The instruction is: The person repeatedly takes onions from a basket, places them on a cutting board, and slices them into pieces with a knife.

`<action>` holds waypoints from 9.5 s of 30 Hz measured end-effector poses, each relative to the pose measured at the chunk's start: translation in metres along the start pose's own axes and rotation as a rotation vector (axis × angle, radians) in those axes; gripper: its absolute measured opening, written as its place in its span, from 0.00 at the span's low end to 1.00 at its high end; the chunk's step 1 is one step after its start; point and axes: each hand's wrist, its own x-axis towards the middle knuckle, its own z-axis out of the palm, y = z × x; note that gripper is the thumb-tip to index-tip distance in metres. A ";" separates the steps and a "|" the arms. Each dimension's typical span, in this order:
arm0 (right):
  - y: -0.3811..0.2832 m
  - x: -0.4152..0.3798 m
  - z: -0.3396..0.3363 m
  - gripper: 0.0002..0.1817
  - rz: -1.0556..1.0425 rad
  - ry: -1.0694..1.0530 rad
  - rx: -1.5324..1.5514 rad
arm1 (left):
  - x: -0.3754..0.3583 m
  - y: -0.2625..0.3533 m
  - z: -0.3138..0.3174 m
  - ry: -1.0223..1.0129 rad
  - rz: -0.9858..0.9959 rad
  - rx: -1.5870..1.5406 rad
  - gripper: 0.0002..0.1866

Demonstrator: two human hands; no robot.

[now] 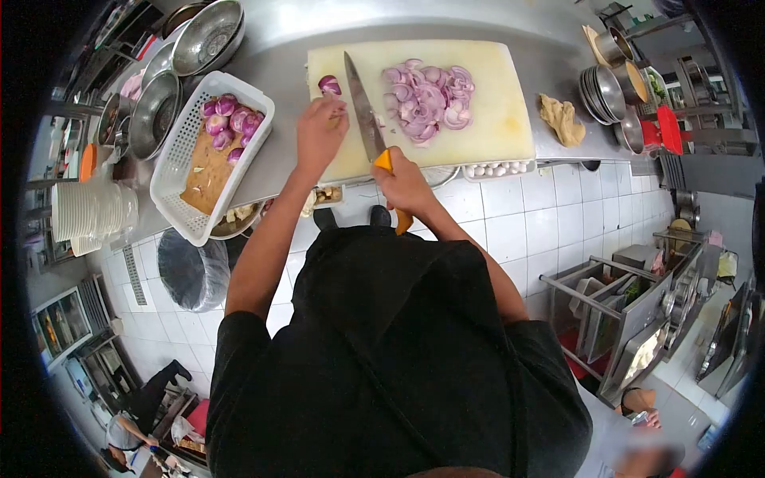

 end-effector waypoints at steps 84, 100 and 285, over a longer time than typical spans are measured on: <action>-0.078 0.009 -0.035 0.16 0.067 -0.044 -0.263 | -0.023 0.008 0.018 -0.008 0.041 -0.011 0.04; -0.079 0.012 -0.026 0.18 0.091 -0.080 -0.295 | -0.024 0.011 0.017 -0.007 0.001 -0.009 0.04; -0.017 0.052 -0.051 0.19 -0.045 0.106 -0.415 | 0.032 -0.012 0.009 -0.394 0.258 0.118 0.10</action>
